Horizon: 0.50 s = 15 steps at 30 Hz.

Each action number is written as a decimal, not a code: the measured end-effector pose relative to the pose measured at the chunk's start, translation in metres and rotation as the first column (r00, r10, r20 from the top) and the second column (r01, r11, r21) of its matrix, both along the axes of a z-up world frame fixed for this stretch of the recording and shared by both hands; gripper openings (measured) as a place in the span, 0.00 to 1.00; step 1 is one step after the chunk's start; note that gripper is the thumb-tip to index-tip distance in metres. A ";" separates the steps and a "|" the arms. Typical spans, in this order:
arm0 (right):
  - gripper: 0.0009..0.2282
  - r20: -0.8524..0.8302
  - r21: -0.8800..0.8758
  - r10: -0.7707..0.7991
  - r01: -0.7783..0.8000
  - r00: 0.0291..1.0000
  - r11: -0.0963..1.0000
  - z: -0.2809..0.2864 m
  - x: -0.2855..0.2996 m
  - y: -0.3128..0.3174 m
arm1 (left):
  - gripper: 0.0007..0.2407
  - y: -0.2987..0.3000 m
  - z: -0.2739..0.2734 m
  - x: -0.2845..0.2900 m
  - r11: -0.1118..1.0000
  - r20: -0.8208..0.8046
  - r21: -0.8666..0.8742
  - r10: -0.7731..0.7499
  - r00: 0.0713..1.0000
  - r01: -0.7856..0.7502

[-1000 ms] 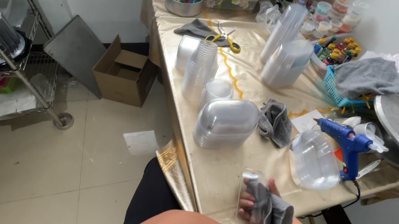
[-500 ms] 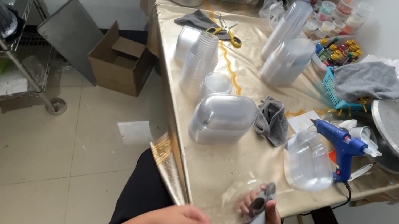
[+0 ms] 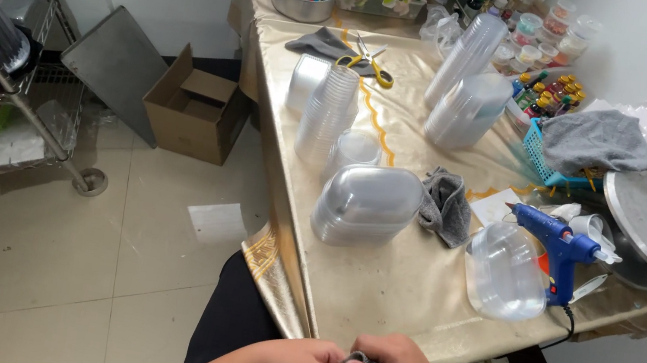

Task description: Wiping down clear plastic food containers with a cloth and organizing them on a workbench.

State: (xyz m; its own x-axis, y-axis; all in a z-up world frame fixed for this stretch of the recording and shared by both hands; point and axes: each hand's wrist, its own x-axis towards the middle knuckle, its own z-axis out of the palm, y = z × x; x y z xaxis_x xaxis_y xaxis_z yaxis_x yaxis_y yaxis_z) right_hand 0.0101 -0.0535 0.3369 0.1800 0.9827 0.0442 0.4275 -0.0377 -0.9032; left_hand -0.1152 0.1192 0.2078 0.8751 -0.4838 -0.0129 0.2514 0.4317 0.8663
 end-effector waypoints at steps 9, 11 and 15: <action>0.07 0.440 0.515 -0.379 0.117 0.814 0.849 0.007 -0.017 0.012 | 0.20 -0.015 0.043 -0.006 0.998 0.124 -0.003 0.056 0.991 -0.056; 0.09 0.441 0.675 -0.480 0.072 0.758 0.734 -0.002 -0.019 0.013 | 0.32 -0.018 0.057 -0.005 0.958 0.106 -0.134 0.267 0.958 -0.252; 0.15 0.475 0.708 -0.537 0.059 0.697 0.703 -0.031 -0.031 0.015 | 0.40 -0.013 0.060 0.002 0.838 0.029 -0.391 0.424 0.905 -0.380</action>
